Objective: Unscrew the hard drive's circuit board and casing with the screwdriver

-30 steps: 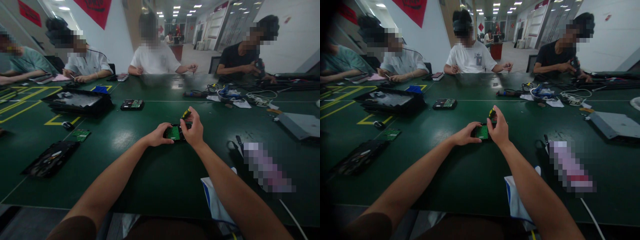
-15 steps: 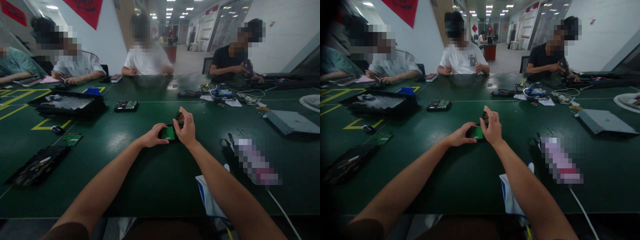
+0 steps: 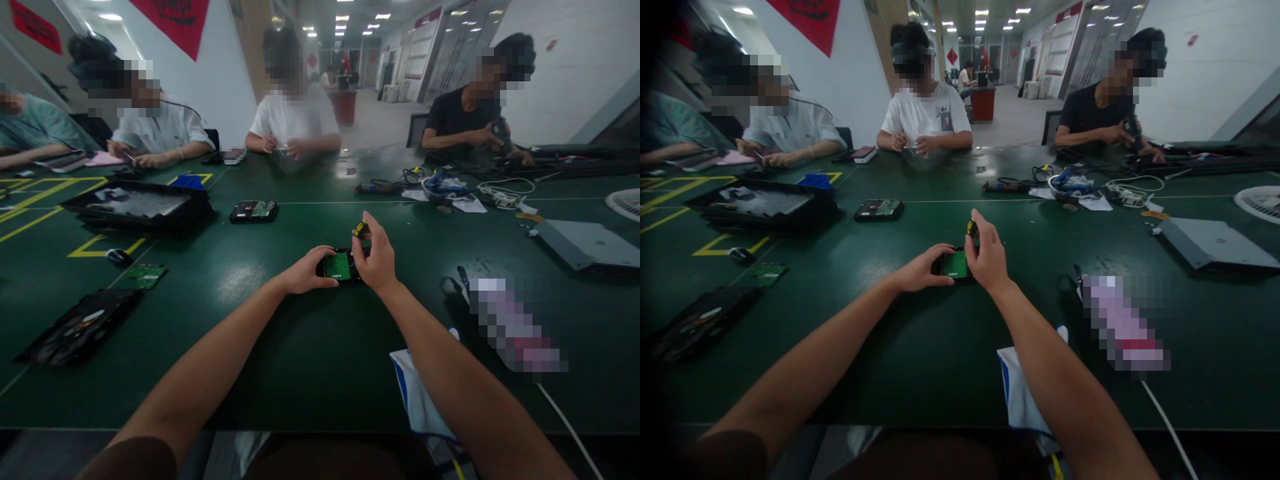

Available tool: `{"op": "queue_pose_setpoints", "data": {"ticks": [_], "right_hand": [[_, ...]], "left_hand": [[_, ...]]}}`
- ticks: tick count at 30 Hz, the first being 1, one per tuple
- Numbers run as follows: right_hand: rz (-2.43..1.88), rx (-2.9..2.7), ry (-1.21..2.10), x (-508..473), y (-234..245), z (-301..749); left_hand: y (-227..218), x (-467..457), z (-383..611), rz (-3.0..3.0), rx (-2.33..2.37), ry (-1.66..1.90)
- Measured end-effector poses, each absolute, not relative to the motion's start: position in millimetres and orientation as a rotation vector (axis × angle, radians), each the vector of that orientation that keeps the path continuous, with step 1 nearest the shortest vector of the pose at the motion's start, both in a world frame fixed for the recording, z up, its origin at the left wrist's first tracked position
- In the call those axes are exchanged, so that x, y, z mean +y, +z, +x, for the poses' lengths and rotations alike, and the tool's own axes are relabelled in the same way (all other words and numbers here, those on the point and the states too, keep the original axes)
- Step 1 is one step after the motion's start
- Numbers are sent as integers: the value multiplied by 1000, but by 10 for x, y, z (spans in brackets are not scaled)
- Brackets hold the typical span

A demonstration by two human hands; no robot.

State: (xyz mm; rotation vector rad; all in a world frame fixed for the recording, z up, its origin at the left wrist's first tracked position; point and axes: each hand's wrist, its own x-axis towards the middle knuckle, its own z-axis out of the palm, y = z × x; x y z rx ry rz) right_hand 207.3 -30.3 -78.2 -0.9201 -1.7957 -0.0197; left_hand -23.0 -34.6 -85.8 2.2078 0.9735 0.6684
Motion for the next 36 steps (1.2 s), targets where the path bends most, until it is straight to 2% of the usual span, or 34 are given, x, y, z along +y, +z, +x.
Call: {"op": "queue_pose_setpoints", "data": {"ticks": [12, 18, 36], "right_hand": [[-950, -1752, -127, -281, -819, 2049], [-902, -1774, -31, -277, -829, 2030], [-959, -1760, -85, -313, -738, 2094]], "left_hand": [[-902, -318, -248, 2224, 959, 674], [-914, -312, -248, 2226, 970, 678], [-895, -312, -264, 2221, 965, 656]]}}
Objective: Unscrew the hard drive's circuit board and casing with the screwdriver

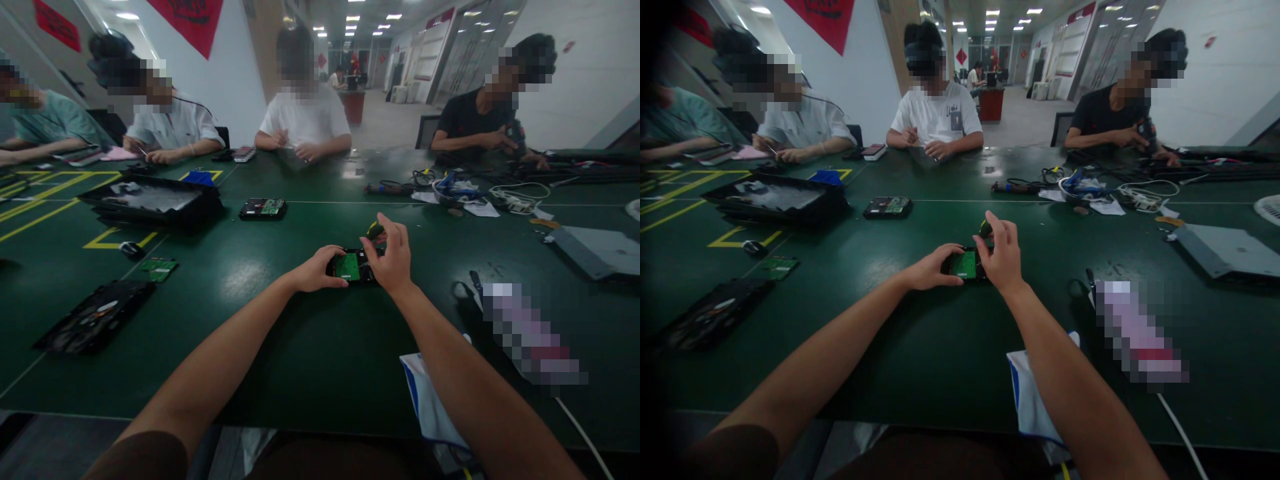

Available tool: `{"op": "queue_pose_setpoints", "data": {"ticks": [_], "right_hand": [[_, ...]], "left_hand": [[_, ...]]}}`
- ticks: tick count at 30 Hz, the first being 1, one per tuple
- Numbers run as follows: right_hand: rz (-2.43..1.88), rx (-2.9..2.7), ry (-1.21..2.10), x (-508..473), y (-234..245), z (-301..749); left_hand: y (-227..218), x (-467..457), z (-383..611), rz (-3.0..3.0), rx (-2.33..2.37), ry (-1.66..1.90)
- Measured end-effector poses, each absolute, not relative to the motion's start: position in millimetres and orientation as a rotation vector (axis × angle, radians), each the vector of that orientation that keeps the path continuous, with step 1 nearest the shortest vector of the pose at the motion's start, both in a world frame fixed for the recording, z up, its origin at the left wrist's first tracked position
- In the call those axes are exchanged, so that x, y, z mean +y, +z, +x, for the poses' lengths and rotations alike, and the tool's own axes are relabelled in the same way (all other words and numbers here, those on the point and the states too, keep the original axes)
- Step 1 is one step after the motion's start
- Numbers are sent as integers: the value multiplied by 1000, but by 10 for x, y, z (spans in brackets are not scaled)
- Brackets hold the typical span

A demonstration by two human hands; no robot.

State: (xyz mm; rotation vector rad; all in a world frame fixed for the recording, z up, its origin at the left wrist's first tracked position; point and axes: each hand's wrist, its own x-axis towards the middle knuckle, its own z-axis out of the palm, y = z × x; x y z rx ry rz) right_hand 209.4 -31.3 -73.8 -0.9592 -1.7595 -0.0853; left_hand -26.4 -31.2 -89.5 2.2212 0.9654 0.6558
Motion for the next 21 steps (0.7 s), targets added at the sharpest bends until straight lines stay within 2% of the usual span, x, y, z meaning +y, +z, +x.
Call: {"op": "queue_pose_setpoints", "data": {"ticks": [13, 21], "right_hand": [[-990, -1736, -122, -277, -808, 2081], [-984, -1712, -38, -282, -804, 2060]], "left_hand": [[-913, -308, -254, 2235, 957, 679], [-899, -316, -263, 2218, 967, 655]]}}
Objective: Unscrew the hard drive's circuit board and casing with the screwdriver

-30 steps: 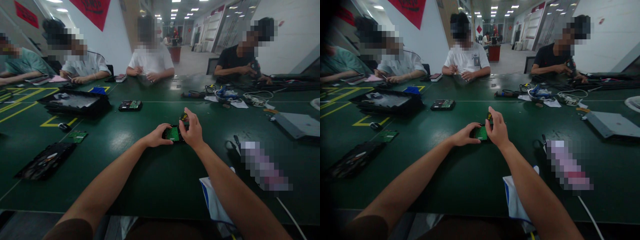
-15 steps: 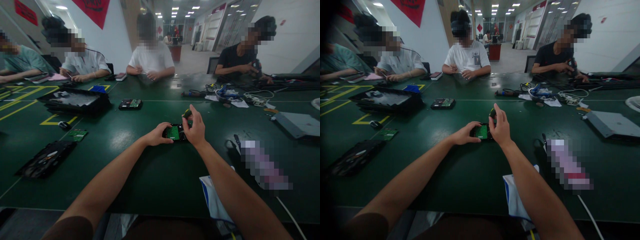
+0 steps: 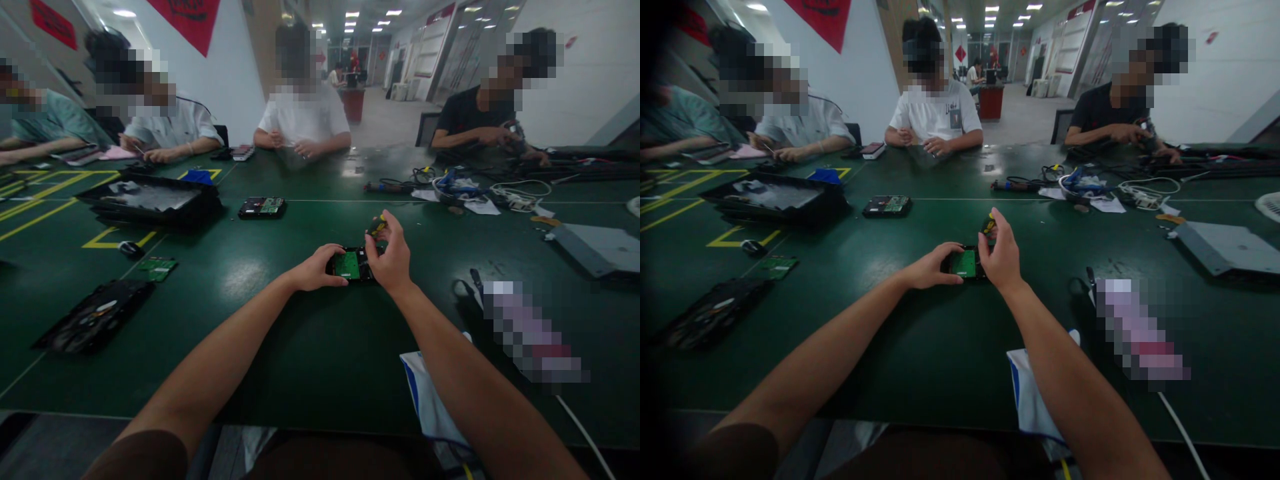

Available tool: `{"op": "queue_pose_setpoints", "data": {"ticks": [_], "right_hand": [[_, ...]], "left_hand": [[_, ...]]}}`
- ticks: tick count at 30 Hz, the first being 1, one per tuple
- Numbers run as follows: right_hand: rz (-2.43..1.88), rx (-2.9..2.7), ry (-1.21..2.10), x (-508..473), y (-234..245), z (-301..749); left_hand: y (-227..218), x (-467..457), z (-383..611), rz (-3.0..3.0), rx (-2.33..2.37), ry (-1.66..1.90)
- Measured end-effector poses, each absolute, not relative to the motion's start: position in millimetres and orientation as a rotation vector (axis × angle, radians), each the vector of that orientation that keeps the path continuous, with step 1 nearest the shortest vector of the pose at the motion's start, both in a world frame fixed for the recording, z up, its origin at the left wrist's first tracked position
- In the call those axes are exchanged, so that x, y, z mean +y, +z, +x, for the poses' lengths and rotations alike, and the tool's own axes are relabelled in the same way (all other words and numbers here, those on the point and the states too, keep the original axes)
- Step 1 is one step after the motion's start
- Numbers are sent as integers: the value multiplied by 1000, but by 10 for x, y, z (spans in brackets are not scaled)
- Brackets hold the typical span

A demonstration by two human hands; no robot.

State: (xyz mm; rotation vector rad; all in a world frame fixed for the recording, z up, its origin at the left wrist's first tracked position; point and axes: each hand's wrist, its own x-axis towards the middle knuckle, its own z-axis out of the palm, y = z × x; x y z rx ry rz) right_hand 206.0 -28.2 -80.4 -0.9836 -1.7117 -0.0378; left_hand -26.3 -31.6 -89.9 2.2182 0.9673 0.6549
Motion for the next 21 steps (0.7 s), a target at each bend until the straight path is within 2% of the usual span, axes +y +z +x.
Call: {"op": "queue_pose_setpoints", "data": {"ticks": [21], "right_hand": [[-970, -1776, -39, -283, -803, 2049]], "left_hand": [[-868, -336, -253, 2198, 980, 642]]}}
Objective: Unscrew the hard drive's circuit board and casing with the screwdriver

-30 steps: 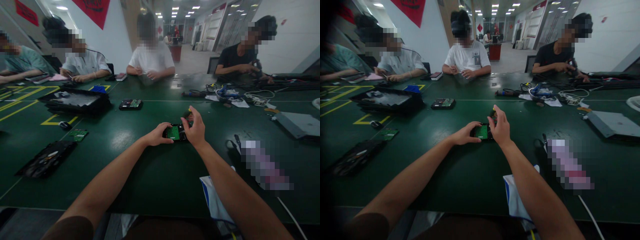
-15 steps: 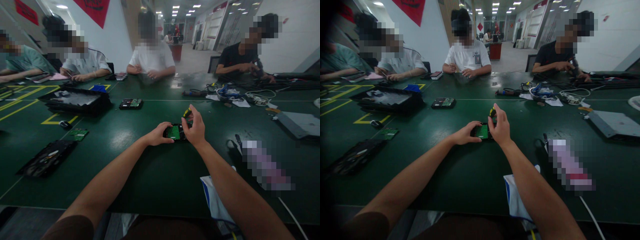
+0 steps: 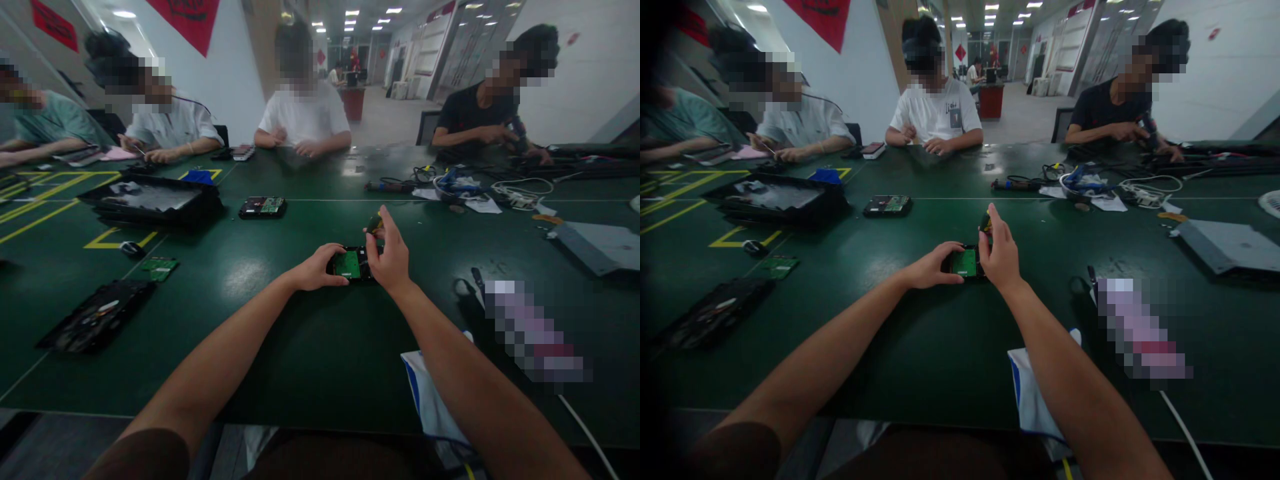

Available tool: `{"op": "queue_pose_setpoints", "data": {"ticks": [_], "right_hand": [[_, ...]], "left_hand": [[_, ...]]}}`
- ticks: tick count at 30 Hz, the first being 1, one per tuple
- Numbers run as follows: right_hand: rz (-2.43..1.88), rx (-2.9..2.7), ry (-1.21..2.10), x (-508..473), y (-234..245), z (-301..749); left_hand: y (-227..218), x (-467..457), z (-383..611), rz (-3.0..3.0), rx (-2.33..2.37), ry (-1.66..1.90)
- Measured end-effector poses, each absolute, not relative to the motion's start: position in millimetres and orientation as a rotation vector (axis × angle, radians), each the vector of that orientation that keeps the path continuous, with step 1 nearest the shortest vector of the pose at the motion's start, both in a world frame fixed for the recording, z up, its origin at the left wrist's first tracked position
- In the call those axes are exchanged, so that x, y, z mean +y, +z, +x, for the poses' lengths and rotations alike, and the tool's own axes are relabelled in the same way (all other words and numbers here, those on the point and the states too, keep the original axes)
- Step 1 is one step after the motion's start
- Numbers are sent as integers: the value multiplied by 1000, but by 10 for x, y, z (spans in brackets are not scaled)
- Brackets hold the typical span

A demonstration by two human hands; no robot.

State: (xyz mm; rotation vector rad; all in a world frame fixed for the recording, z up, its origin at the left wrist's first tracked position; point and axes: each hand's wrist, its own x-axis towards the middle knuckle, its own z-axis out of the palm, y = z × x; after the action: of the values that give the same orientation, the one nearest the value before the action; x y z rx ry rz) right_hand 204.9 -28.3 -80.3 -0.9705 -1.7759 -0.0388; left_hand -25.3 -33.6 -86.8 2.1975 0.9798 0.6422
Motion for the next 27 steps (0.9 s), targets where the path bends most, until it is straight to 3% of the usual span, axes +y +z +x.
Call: {"op": "queue_pose_setpoints", "data": {"ticks": [27], "right_hand": [[-987, -1743, -23, -297, -789, 2049]], "left_hand": [[-894, -319, -245, 2219, 955, 671]]}}
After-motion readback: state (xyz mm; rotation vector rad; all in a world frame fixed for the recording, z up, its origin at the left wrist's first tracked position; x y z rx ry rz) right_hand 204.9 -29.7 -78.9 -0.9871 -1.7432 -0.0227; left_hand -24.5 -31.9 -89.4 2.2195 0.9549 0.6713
